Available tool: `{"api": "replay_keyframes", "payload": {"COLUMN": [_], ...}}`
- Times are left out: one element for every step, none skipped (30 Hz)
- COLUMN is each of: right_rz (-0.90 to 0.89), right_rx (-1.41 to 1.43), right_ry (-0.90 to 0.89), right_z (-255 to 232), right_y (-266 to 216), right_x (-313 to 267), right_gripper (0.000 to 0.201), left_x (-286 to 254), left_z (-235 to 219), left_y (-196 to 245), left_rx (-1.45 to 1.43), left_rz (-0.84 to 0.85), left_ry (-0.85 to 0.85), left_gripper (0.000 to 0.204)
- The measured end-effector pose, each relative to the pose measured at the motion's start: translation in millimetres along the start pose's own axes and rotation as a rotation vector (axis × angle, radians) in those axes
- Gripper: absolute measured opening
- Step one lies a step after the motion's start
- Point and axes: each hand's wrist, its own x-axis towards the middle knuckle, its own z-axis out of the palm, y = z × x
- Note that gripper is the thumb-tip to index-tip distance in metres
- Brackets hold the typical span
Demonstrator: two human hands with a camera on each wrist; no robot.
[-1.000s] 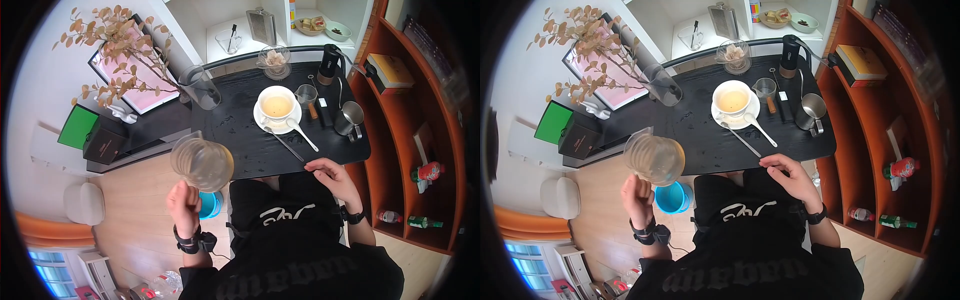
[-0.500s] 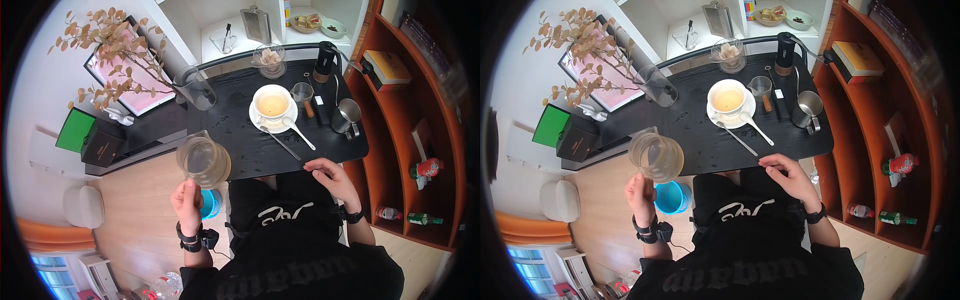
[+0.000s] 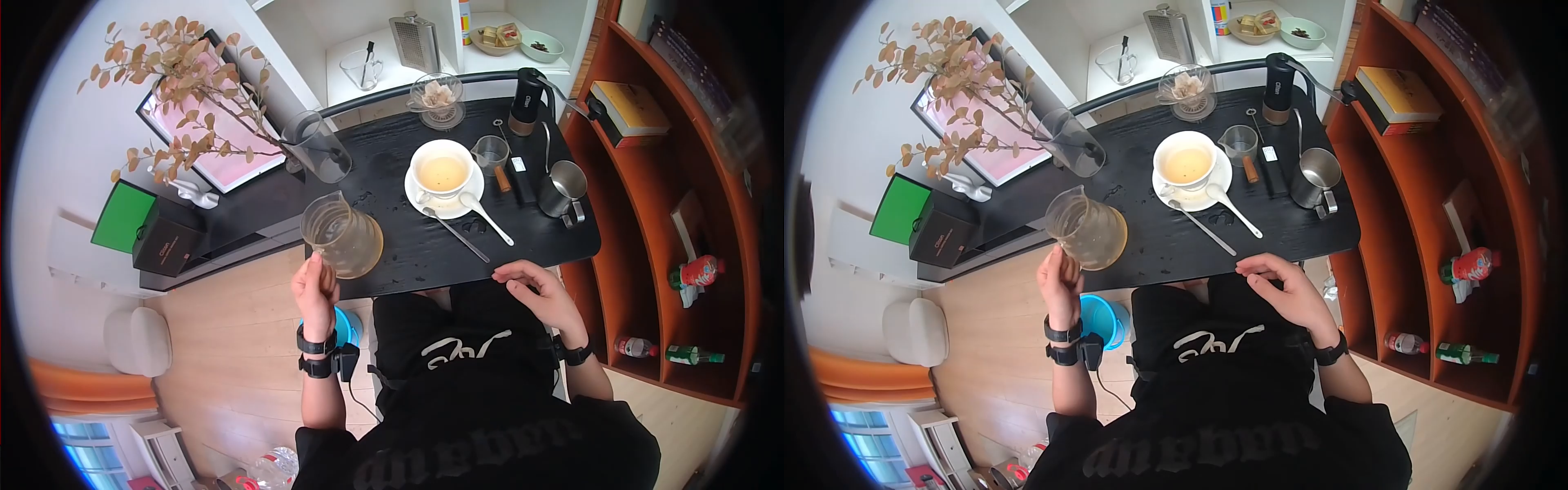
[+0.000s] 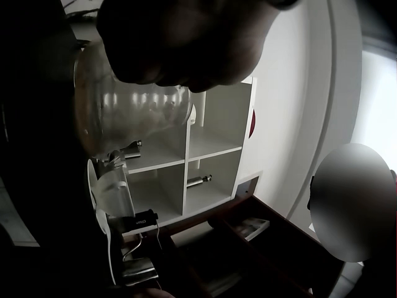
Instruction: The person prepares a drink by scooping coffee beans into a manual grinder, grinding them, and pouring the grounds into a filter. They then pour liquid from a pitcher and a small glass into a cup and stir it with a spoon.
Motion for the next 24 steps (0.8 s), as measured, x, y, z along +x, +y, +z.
{"api": "replay_keyframes", "payload": {"right_rz": [-0.002, -0.001, 0.005, 0.008, 0.008, 0.009, 0.012, 0.018, 0.013, 0.016, 0.018, 0.017, 0.020, 0.022, 0.023, 0.024, 0.039, 0.057, 0.122, 0.194, 0.209, 0.224, 0.226, 0.227], "right_rx": [-0.006, -0.012, -0.012, -0.011, -0.011, 0.006, 0.019, 0.030, 0.018, 0.026, 0.037, 0.050, 0.032, 0.053, 0.074, 0.096, 0.191, 0.292, 0.424, 0.552, 0.630, 0.680, 0.668, 0.654], "right_ry": [0.006, 0.013, 0.019, 0.026, 0.034, 0.044, 0.060, 0.081, 0.068, 0.087, 0.103, 0.114, 0.094, 0.125, 0.150, 0.169, 0.170, 0.192, 0.208, 0.216, 0.234, 0.275, 0.341, 0.411], "right_z": [0, -1, -1, -2, -2, -1, 0, 0, -1, -1, -1, -2, -5, -7, -8, -9, -12, -14, -18, -21, -25, -27, -28, -29], "right_y": [-1, -2, -2, -1, 0, 1, 3, 4, 6, 4, 3, 2, 4, 6, 7, 6, 4, -1, -9, -17, -14, -15, -12, -7], "right_x": [0, -2, -4, -5, -6, -6, -7, -9, -9, -9, -8, -8, -7, -5, -1, 2, 7, 14, 20, 27, 37, 44, 53, 61], "right_gripper": [0.024, 0.024, 0.024, 0.025, 0.025, 0.025, 0.026, 0.026, 0.030, 0.032, 0.033, 0.035, 0.041, 0.042, 0.044, 0.046, 0.050, 0.048, 0.047, 0.046, 0.045, 0.047, 0.047, 0.048], "left_x": [4, 8, 11, 15, 19, 22, 26, 30, 33, 35, 37, 40, 42, 45, 47, 47, 46, 46, 47, 47, 47, 44, 41, 36], "left_z": [3, 5, 7, 8, 9, 9, 11, 14, 13, 12, 12, 9, 7, 7, 6, 4, 3, 2, 3, 0, -8, -11, -14, -16], "left_y": [-4, -8, -11, -15, -18, -23, -27, -31, -34, -37, -38, -41, -43, -44, -43, -42, -41, -41, -41, -42, -42, -44, -43, -41], "left_rx": [0.018, 0.002, -0.014, -0.030, -0.031, -0.034, -0.041, -0.036, -0.029, -0.022, -0.035, -0.034, -0.047, -0.061, -0.055, -0.048, -0.042, 0.080, 0.200, 0.319, 0.421, 0.415, 0.474, 0.535], "left_rz": [0.012, 0.011, 0.010, 0.012, 0.013, 0.014, 0.013, 0.001, -0.013, -0.026, -0.013, -0.011, -0.021, -0.028, -0.040, -0.052, -0.063, -0.020, 0.023, 0.063, 0.122, 0.188, 0.276, 0.359], "left_ry": [0.008, 0.021, 0.033, 0.044, 0.058, 0.069, 0.073, 0.072, 0.070, 0.069, 0.024, -0.020, -0.062, -0.102, -0.126, -0.143, -0.151, -0.101, -0.038, 0.036, 0.072, 0.138, 0.202, 0.264], "left_gripper": [0.044, 0.044, 0.044, 0.043, 0.043, 0.042, 0.042, 0.041, 0.041, 0.041, 0.041, 0.042, 0.042, 0.043, 0.042, 0.041, 0.041, 0.038, 0.036, 0.034, 0.025, 0.018, 0.017, 0.016]}}
